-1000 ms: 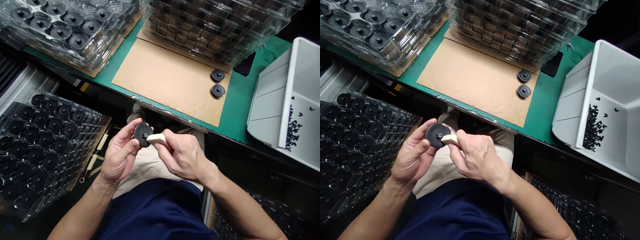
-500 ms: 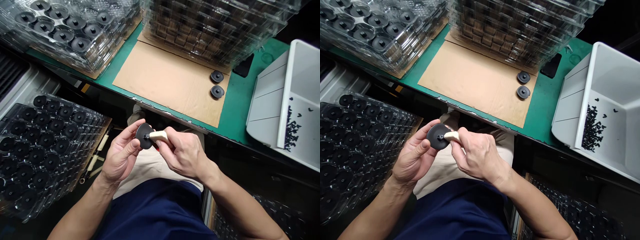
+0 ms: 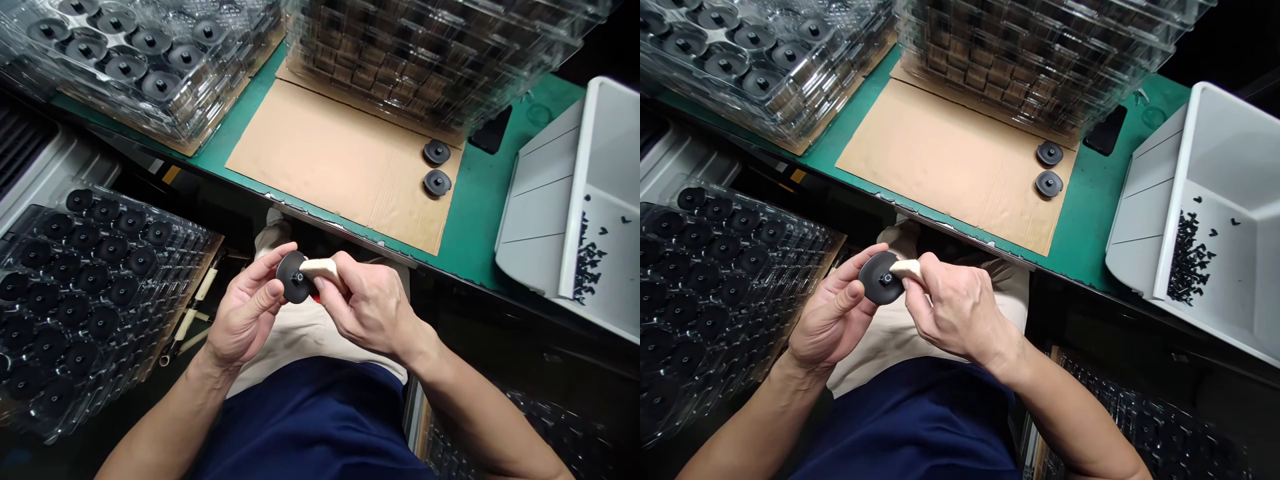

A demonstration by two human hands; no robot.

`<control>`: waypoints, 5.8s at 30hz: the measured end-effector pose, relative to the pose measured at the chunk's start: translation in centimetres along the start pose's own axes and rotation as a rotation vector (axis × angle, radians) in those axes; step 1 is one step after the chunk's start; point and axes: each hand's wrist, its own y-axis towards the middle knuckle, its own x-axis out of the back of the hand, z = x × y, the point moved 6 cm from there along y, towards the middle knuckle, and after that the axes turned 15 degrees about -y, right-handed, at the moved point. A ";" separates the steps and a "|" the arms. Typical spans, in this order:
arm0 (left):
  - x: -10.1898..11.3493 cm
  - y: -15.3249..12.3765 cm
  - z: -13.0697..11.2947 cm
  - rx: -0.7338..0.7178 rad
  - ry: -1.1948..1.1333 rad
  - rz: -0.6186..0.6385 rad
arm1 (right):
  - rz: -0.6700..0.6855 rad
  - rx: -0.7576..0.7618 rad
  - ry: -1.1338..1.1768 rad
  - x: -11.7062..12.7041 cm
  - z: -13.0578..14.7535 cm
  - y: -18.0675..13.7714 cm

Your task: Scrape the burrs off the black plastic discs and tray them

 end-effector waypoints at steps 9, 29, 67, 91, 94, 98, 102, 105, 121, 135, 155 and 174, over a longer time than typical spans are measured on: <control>0.2 0.3 0.2 0.018 -0.002 0.014 | 0.030 -0.008 0.033 -0.4 0.0 -0.1; 0.2 0.6 0.5 0.053 -0.016 0.006 | 0.039 -0.005 0.060 -0.9 -0.4 -0.2; -0.4 0.9 1.0 0.101 -0.016 -0.023 | 0.051 -0.031 0.069 -0.7 -1.3 -0.6; -1.2 0.1 0.2 0.083 -0.014 -0.007 | 0.010 0.003 0.040 0.4 -0.5 -0.7; -1.3 0.0 0.2 0.083 -0.023 -0.006 | 0.014 0.002 0.035 0.4 -0.4 -0.8; -1.2 -0.1 0.3 0.091 -0.027 -0.014 | 0.025 -0.008 0.035 0.4 -0.4 -0.8; -1.0 -0.1 0.3 0.088 -0.011 -0.023 | 0.028 -0.019 0.048 0.3 -0.3 -0.9; -0.8 -0.1 0.4 0.088 -0.013 -0.027 | 0.025 -0.023 0.055 0.2 -0.3 -0.9; -0.2 -0.3 0.4 0.082 -0.060 -0.021 | -0.003 -0.091 0.194 -0.2 -1.0 -1.2; -0.3 -0.3 0.5 0.070 -0.079 -0.032 | 0.090 0.032 0.273 0.3 0.0 -2.3; 0.2 -0.2 1.3 0.113 -0.042 -0.029 | 0.030 0.087 -0.077 1.4 0.2 -0.7; 0.7 -0.2 2.3 0.167 -0.126 -0.029 | 0.060 0.150 -0.196 1.8 1.6 -0.8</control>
